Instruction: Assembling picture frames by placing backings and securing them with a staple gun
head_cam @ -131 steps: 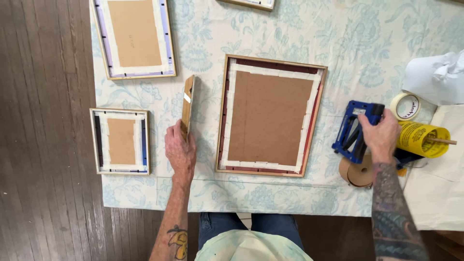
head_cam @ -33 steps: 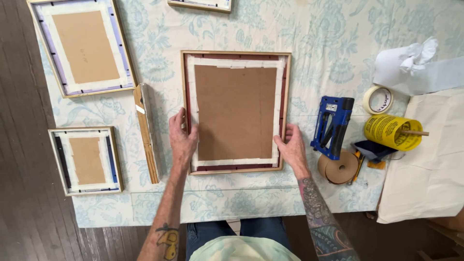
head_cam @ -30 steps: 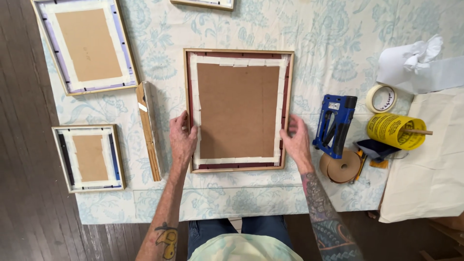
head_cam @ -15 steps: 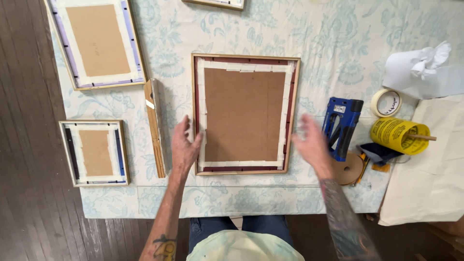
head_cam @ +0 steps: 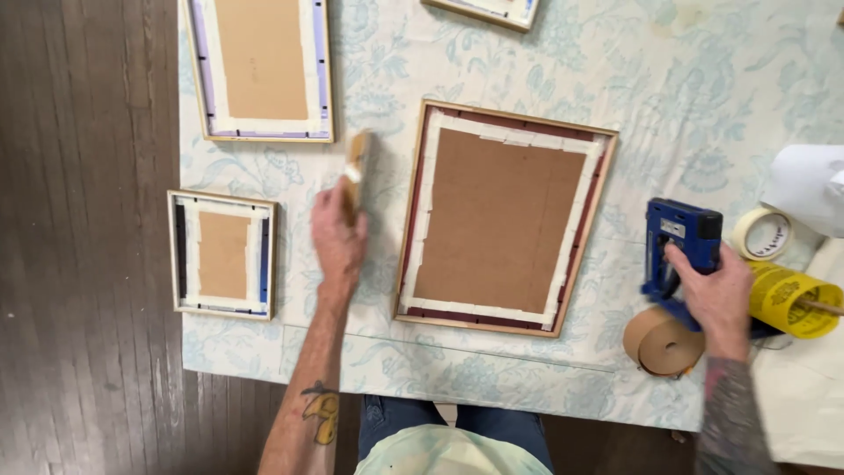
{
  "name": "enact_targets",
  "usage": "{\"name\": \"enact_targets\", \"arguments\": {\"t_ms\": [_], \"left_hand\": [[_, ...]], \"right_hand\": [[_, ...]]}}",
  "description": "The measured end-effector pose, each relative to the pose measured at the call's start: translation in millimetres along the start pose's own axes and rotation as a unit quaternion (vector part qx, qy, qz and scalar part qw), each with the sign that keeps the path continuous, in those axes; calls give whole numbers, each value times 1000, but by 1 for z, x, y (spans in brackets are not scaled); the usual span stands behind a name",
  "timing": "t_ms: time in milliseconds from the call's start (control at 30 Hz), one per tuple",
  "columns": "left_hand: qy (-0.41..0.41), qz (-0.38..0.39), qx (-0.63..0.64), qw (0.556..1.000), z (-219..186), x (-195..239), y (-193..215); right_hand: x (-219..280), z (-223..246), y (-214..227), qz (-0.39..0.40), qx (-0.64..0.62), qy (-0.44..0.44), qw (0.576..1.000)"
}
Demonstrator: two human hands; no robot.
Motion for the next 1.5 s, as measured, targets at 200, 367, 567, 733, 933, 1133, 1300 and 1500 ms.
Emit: {"name": "enact_targets", "arguments": {"t_ms": [200,367,567,733,933,1133,1300,1500], "left_hand": [[-57,13,2,998,-33,-12,-42],[-53,27,-6,998,-48,-13,-46],[-71,11,-10,997,-58,-17,-52],[-41,8,58,997,-44,-27,-66],[6,21,48,999,-56,-35,-63],[32,3,66,997,-65,-45,-75],[64,12,49,997,-76,-45,-68],[38,-3,67,997,-74,-51,-69]], "right_hand": [[-55,169,-19,210,-83,211,951],[-83,214,-107,227,-11,355,907],[-91,233,-154,218,78,305,924],[-113,249,-145,229,43,306,923],[-136,251,-148,261,101,290,915],[-140,253,-145,270,63,290,916],[-138,255,-151,276,78,290,913],[-129,268,-149,272,124,289,910]]}}
Point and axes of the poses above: each hand's wrist, its own x-axis away from the middle knuckle, its own y-axis out of the back of the hand, z = x × y, the point moved 3 cm from there along -x, towards the middle knuckle, and after that the axes turned 14 degrees about y, right-handed, at the moved point
